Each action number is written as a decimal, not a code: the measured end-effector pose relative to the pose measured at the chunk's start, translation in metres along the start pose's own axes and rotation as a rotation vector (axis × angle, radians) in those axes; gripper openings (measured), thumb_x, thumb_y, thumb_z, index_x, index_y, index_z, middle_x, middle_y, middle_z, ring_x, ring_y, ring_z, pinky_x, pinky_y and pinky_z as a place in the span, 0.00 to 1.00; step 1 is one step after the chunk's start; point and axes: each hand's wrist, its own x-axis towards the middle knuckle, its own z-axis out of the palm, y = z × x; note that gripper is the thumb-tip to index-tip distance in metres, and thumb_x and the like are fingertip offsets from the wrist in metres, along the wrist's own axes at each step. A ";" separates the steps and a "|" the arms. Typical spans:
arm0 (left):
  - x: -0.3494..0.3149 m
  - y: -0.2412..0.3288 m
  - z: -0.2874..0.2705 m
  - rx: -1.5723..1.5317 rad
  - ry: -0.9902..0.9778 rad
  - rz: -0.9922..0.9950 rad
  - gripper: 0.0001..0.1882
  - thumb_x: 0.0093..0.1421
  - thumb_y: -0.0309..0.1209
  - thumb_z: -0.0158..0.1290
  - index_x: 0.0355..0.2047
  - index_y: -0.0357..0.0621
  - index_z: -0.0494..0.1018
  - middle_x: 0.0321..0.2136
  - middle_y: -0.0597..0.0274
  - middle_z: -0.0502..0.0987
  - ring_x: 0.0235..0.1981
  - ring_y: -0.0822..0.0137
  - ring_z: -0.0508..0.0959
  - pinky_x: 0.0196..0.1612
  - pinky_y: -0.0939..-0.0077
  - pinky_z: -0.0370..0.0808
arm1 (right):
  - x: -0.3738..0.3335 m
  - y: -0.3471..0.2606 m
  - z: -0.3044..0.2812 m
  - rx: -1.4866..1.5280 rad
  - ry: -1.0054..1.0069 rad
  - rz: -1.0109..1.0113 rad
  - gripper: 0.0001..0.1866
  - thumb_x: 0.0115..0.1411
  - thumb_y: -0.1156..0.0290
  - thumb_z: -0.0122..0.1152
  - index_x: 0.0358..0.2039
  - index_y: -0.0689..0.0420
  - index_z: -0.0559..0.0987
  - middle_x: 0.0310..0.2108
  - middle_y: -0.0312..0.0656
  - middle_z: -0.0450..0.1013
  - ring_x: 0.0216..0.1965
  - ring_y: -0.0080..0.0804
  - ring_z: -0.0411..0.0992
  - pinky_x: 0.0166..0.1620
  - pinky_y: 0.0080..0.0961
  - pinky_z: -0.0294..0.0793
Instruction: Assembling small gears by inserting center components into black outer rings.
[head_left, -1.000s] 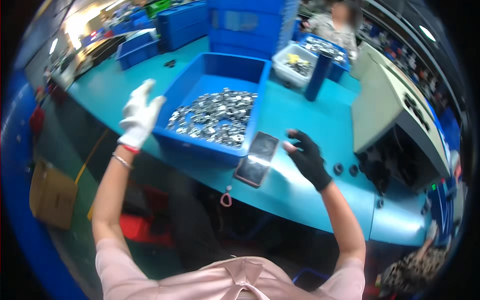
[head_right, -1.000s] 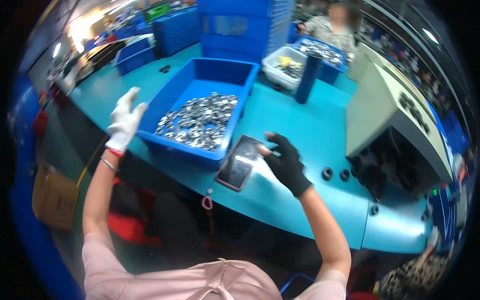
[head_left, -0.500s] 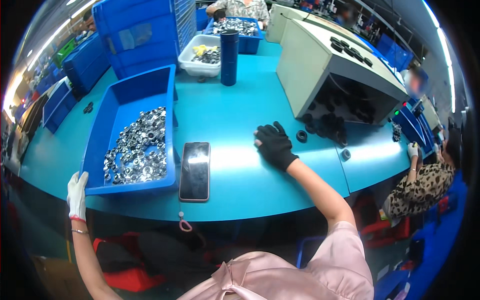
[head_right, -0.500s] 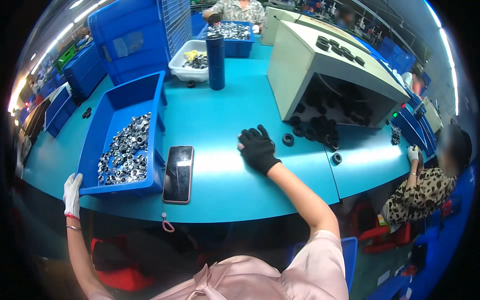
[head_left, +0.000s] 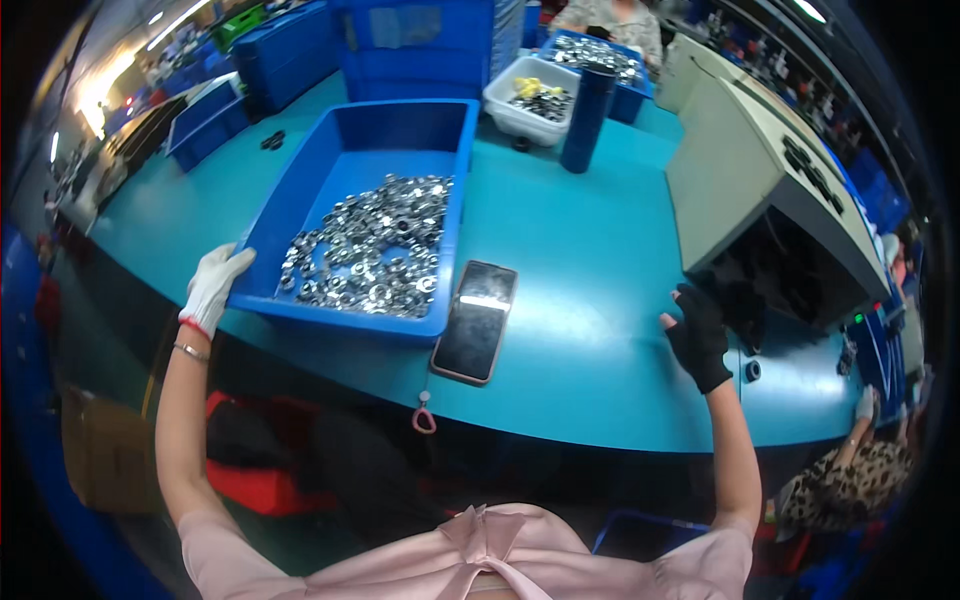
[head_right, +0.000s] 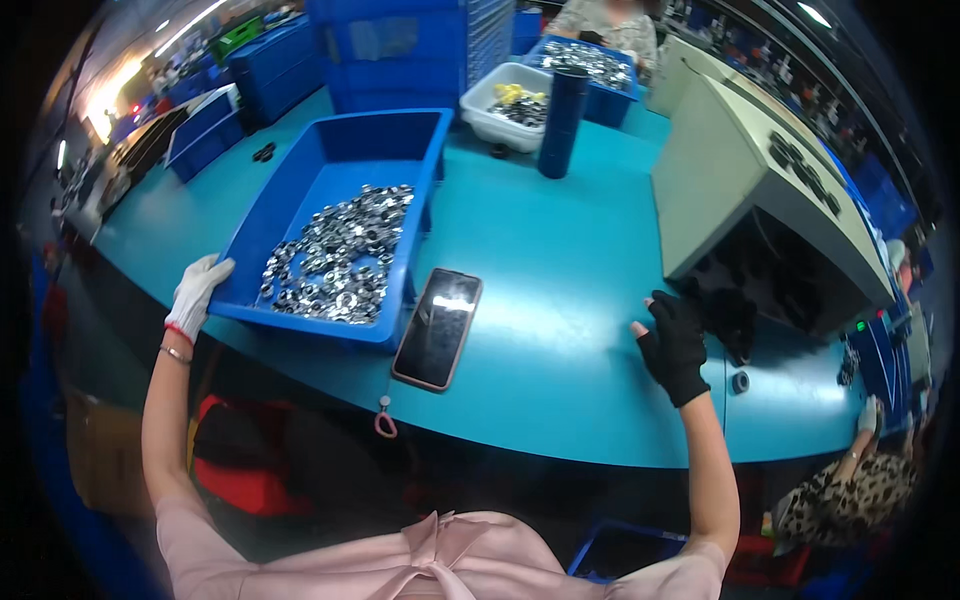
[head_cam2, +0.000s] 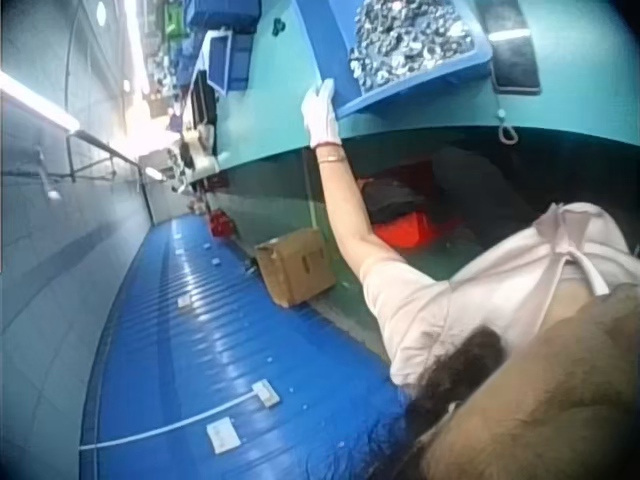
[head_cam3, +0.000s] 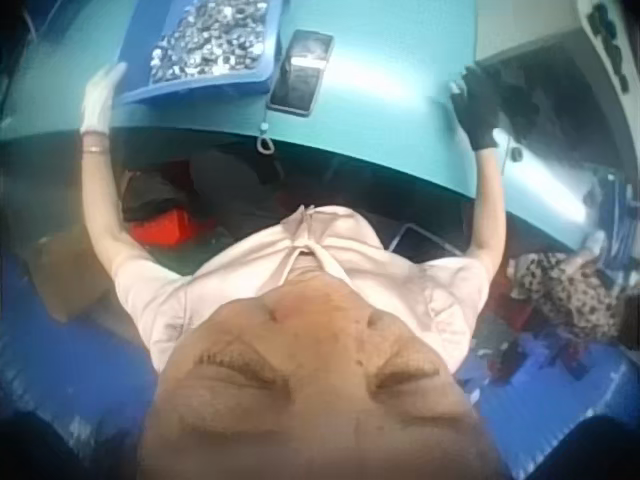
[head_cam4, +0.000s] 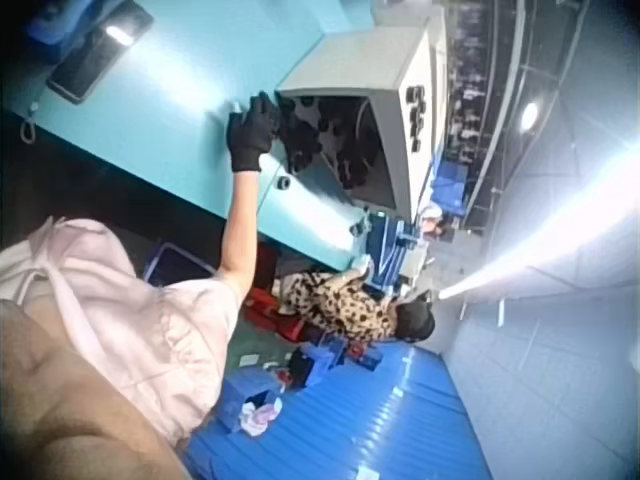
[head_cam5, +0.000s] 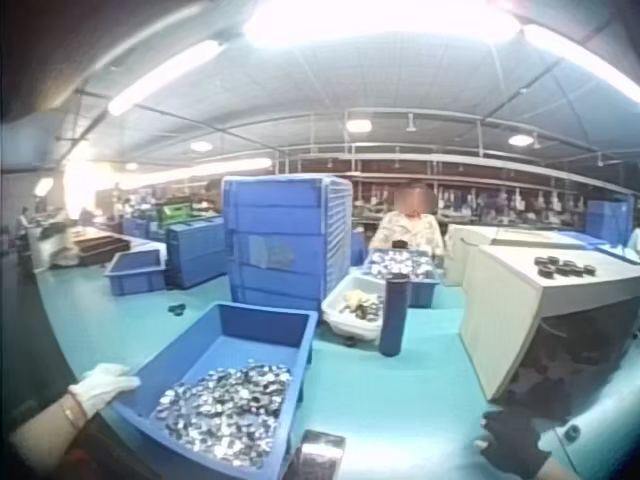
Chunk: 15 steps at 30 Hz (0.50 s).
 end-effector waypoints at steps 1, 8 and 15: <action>0.001 -0.005 -0.002 -0.090 0.006 -0.002 0.25 0.57 0.37 0.57 0.49 0.29 0.71 0.37 0.59 0.78 0.37 0.72 0.75 0.42 0.79 0.71 | 0.008 -0.025 -0.001 0.092 0.040 -0.057 0.22 0.54 0.61 0.64 0.48 0.56 0.74 0.51 0.44 0.71 0.51 0.45 0.68 0.52 0.38 0.68; -0.010 -0.017 -0.002 -0.129 0.103 0.091 0.30 0.56 0.37 0.59 0.53 0.27 0.68 0.46 0.51 0.76 0.45 0.67 0.75 0.51 0.78 0.68 | 0.042 -0.174 -0.003 0.455 -0.179 -0.284 0.29 0.53 0.55 0.67 0.52 0.56 0.72 0.54 0.49 0.68 0.51 0.50 0.68 0.50 0.40 0.70; -0.009 -0.005 -0.003 0.006 0.199 0.193 0.27 0.57 0.34 0.57 0.53 0.28 0.67 0.49 0.46 0.74 0.51 0.61 0.74 0.56 0.71 0.68 | 0.114 -0.226 0.018 0.895 -0.091 -0.164 0.24 0.58 0.62 0.63 0.50 0.61 0.71 0.48 0.49 0.71 0.47 0.43 0.73 0.49 0.33 0.73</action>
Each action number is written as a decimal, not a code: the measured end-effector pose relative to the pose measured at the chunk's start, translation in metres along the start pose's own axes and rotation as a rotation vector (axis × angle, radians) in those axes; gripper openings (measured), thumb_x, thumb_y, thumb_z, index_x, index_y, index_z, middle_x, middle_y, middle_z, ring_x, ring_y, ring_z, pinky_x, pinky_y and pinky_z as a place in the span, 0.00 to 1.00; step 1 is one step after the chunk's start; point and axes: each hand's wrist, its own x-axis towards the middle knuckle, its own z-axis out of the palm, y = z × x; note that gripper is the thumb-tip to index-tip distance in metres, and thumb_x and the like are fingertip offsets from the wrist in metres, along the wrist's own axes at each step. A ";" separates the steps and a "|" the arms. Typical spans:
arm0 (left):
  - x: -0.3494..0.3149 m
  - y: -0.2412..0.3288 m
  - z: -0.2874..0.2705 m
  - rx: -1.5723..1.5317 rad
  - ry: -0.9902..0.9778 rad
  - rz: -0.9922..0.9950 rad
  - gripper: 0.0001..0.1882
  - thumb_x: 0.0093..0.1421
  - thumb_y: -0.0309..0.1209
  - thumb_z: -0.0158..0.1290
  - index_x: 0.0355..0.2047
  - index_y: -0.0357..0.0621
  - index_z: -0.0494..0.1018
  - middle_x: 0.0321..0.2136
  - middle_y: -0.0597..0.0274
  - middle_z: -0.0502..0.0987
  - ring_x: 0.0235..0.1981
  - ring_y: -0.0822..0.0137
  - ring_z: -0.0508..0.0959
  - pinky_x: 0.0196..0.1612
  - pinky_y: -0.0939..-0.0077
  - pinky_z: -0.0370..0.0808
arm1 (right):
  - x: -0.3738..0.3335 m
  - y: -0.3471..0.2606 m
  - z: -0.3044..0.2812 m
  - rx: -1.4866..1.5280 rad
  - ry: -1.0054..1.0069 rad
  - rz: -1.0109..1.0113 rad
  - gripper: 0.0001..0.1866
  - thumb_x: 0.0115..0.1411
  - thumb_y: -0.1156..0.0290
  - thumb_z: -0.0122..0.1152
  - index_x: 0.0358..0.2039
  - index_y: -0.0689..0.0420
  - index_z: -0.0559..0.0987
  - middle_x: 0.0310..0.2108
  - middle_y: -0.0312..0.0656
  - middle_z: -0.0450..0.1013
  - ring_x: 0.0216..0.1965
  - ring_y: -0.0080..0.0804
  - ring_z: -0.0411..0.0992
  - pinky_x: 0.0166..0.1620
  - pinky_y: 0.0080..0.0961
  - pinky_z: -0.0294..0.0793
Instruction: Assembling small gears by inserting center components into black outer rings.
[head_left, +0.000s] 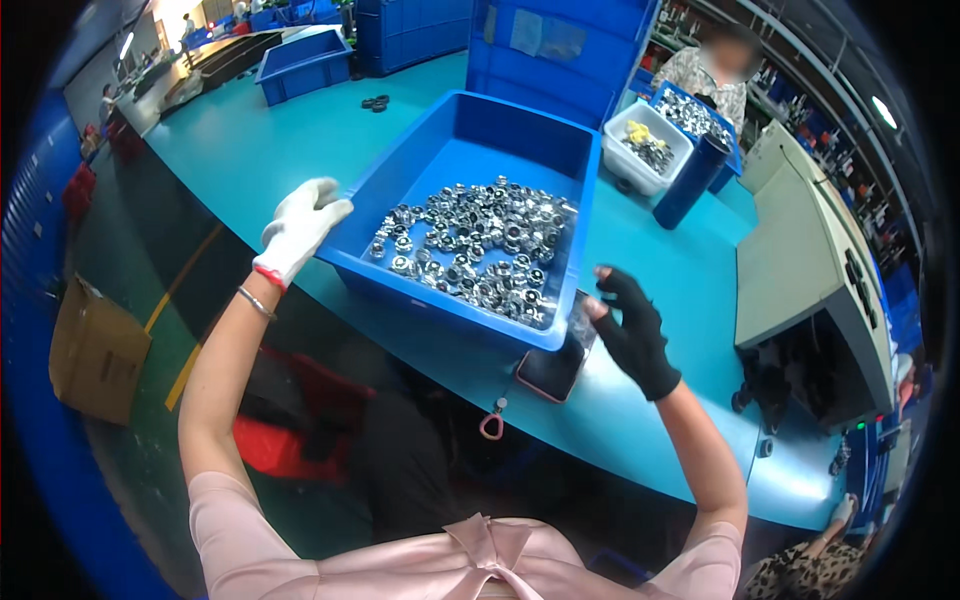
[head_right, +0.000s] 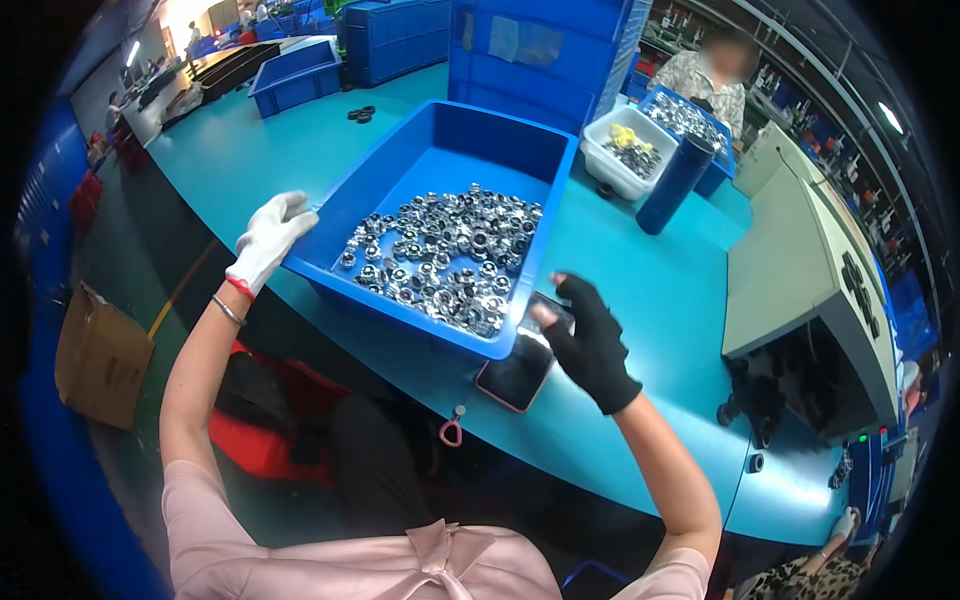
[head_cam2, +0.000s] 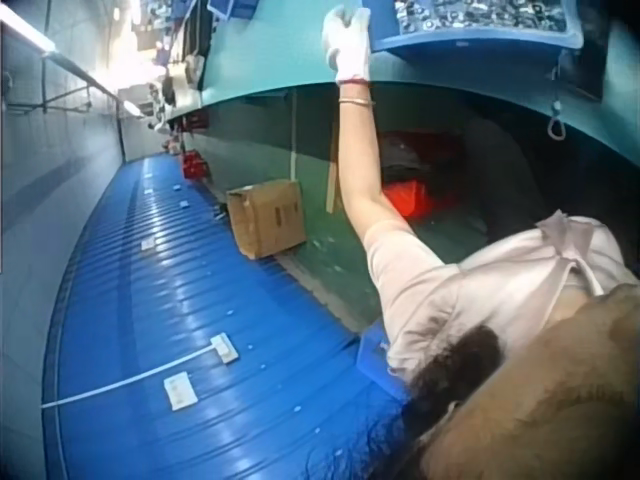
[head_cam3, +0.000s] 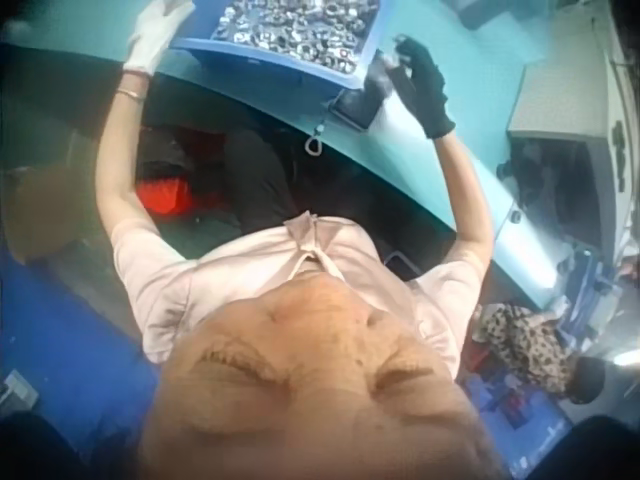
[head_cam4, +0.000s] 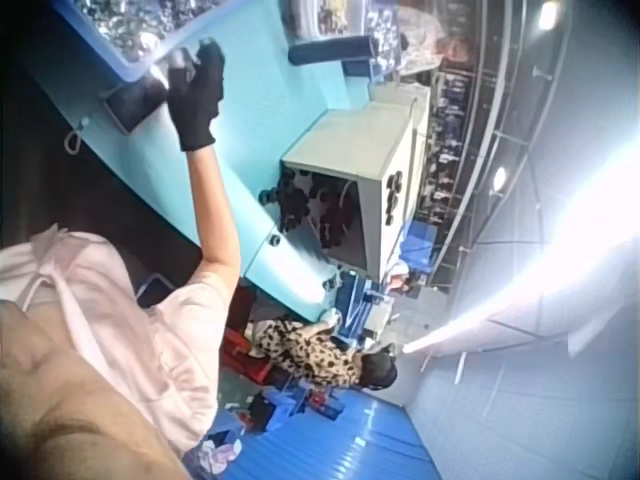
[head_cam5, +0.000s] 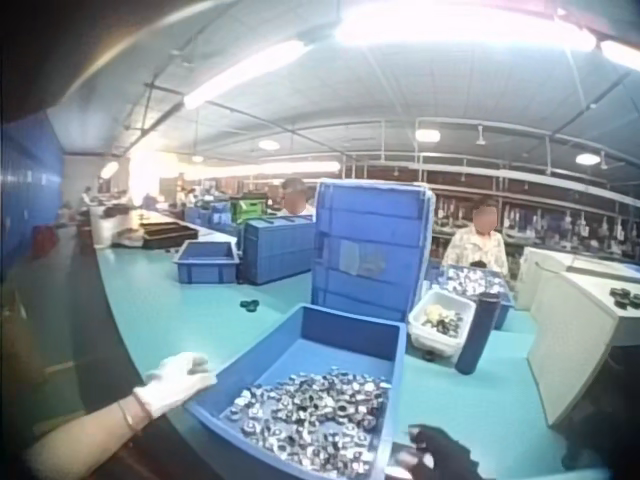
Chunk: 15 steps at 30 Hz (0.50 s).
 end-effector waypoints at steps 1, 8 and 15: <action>0.001 0.006 0.004 -0.005 0.008 -0.001 0.27 0.57 0.34 0.57 0.53 0.28 0.67 0.49 0.46 0.74 0.51 0.61 0.74 0.56 0.71 0.68 | 0.018 0.000 0.001 -0.080 0.012 -0.107 0.24 0.58 0.61 0.63 0.50 0.61 0.70 0.48 0.50 0.70 0.48 0.44 0.73 0.49 0.34 0.72; 0.013 0.070 0.049 0.602 -0.338 0.472 0.25 0.59 0.46 0.47 0.53 0.46 0.68 0.52 0.45 0.70 0.53 0.47 0.70 0.57 0.60 0.65 | 0.159 -0.002 0.046 -0.581 -0.526 -0.050 0.33 0.60 0.41 0.48 0.56 0.54 0.68 0.58 0.48 0.64 0.55 0.50 0.67 0.55 0.43 0.68; 0.068 0.070 0.111 0.716 -0.660 0.310 0.32 0.61 0.56 0.39 0.56 0.46 0.63 0.54 0.45 0.68 0.56 0.49 0.69 0.56 0.57 0.65 | 0.221 0.050 0.086 -0.828 -0.768 0.214 0.44 0.56 0.31 0.44 0.59 0.56 0.65 0.58 0.54 0.64 0.58 0.49 0.65 0.57 0.43 0.65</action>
